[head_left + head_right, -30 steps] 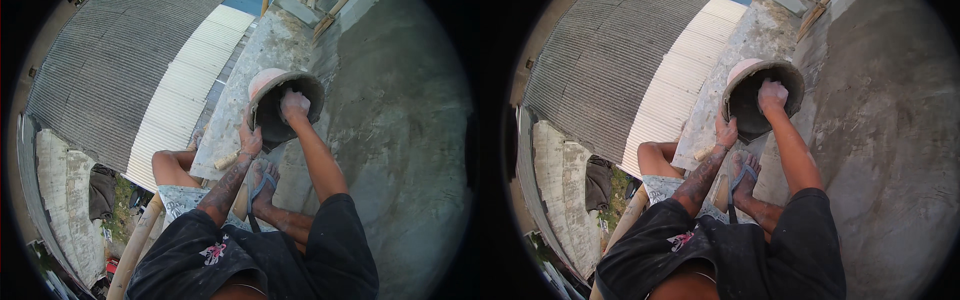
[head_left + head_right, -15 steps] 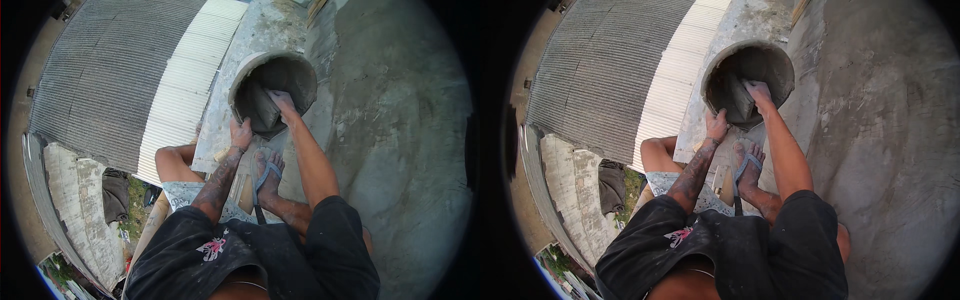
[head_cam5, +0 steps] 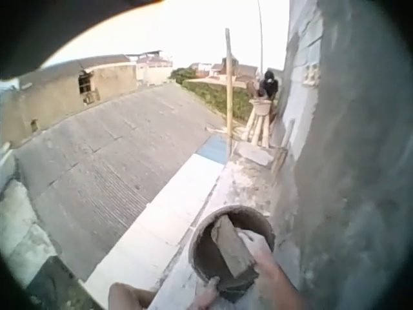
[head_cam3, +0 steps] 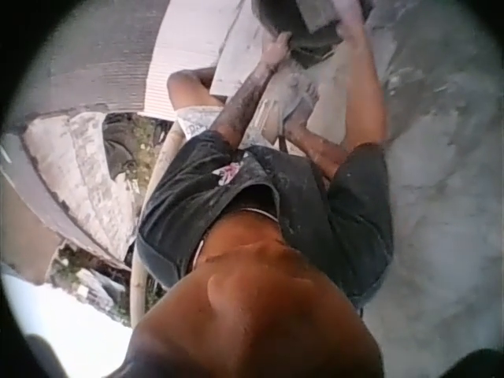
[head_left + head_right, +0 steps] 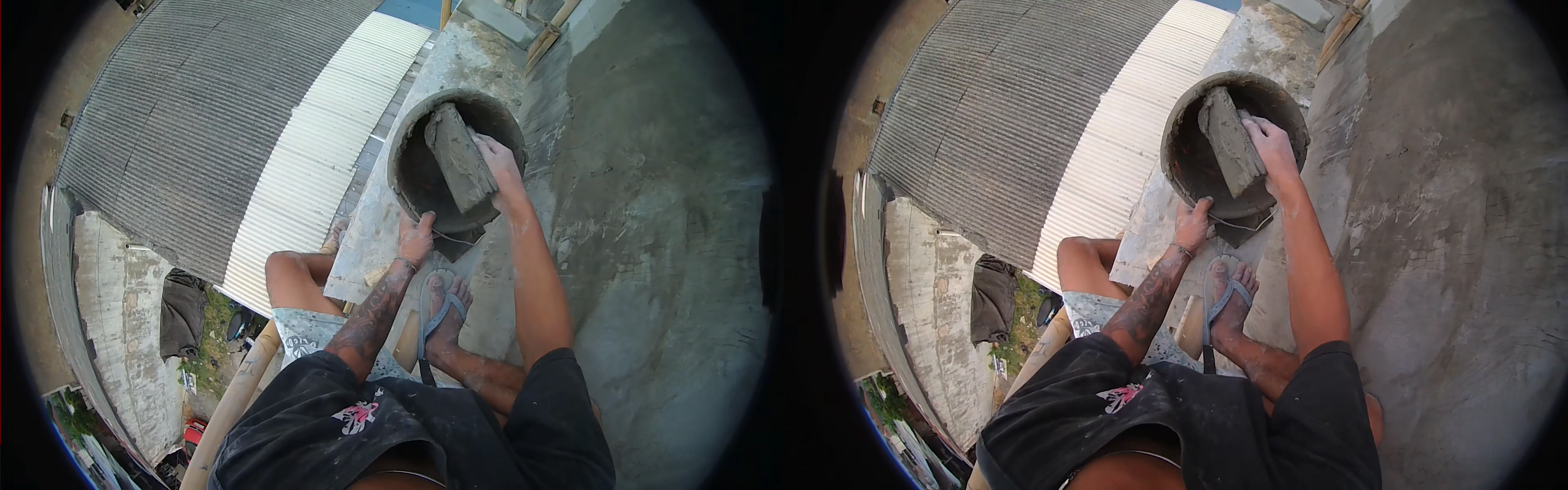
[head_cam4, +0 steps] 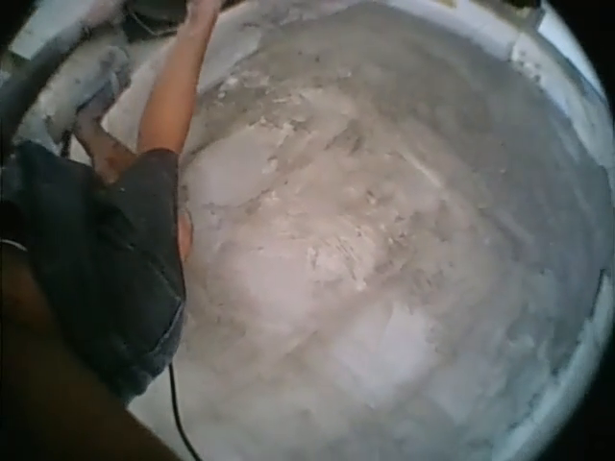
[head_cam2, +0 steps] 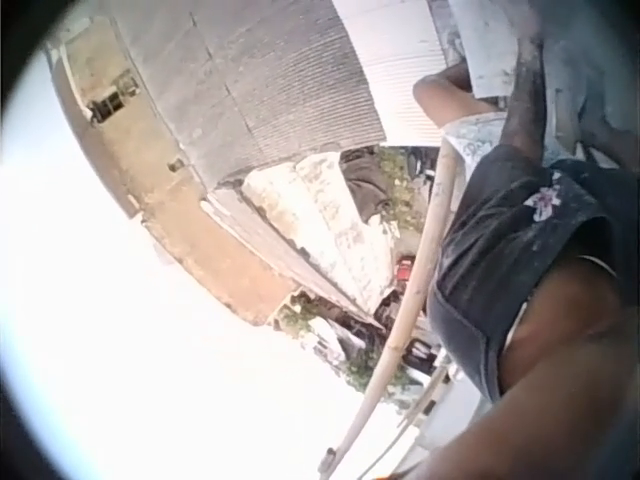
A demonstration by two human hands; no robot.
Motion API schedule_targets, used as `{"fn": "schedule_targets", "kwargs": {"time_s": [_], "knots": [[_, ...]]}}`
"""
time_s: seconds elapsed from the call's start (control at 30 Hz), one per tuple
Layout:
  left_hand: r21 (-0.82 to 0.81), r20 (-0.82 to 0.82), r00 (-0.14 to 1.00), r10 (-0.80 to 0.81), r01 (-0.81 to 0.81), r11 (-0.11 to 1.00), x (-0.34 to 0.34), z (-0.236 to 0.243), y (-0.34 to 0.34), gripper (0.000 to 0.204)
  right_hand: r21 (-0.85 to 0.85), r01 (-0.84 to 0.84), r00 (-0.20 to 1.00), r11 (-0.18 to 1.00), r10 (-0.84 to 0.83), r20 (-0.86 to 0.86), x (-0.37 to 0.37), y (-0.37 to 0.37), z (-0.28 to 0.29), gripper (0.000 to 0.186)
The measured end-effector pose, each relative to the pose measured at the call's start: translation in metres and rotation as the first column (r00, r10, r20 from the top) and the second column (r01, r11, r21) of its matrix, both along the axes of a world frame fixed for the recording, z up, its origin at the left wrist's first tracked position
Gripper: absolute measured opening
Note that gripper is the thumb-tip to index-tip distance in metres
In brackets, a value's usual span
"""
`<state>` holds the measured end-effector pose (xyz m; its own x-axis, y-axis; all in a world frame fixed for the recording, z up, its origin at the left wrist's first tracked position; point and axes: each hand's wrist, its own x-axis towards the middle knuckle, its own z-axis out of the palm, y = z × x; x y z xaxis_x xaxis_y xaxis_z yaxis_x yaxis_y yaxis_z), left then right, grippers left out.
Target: The recorder is applying mortar/plaster to a wall and smoothing it with a trowel and float.
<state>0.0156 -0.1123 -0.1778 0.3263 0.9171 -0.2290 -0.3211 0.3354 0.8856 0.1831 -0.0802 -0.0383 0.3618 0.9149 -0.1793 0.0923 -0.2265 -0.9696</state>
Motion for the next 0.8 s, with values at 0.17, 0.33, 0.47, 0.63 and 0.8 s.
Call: {"fn": "schedule_targets", "kwargs": {"time_s": [0.17,0.33,0.47,0.63,0.8], "knots": [[0.001,0.031,0.999,-0.024,0.024,1.0,0.008,0.016,-0.018,0.048,-0.411,0.301,0.297,0.861,0.325,0.898,-0.012,-0.016,-0.005,0.036],[0.086,-0.045,0.998,-0.04,0.044,0.995,0.001,0.013,-0.022,0.061,-0.406,0.308,0.435,0.861,0.252,0.864,-0.016,-0.036,-0.049,0.035],[0.122,-0.092,0.959,-0.268,0.278,0.953,0.001,0.014,-0.015,0.067,-0.228,0.18,0.72,0.957,0.03,0.693,-0.003,-0.031,-0.079,0.035],[0.069,-0.118,0.891,-0.438,0.447,0.892,-0.008,0.022,0.004,0.062,-0.19,0.06,0.991,0.98,-0.081,-0.106,-0.007,-0.01,-0.096,0.033],[0.126,-0.224,0.829,-0.512,0.546,0.828,-0.004,0.011,0.004,0.04,-0.161,0.124,0.726,0.979,-0.2,-0.658,-0.025,-0.002,-0.069,0.027]]}}
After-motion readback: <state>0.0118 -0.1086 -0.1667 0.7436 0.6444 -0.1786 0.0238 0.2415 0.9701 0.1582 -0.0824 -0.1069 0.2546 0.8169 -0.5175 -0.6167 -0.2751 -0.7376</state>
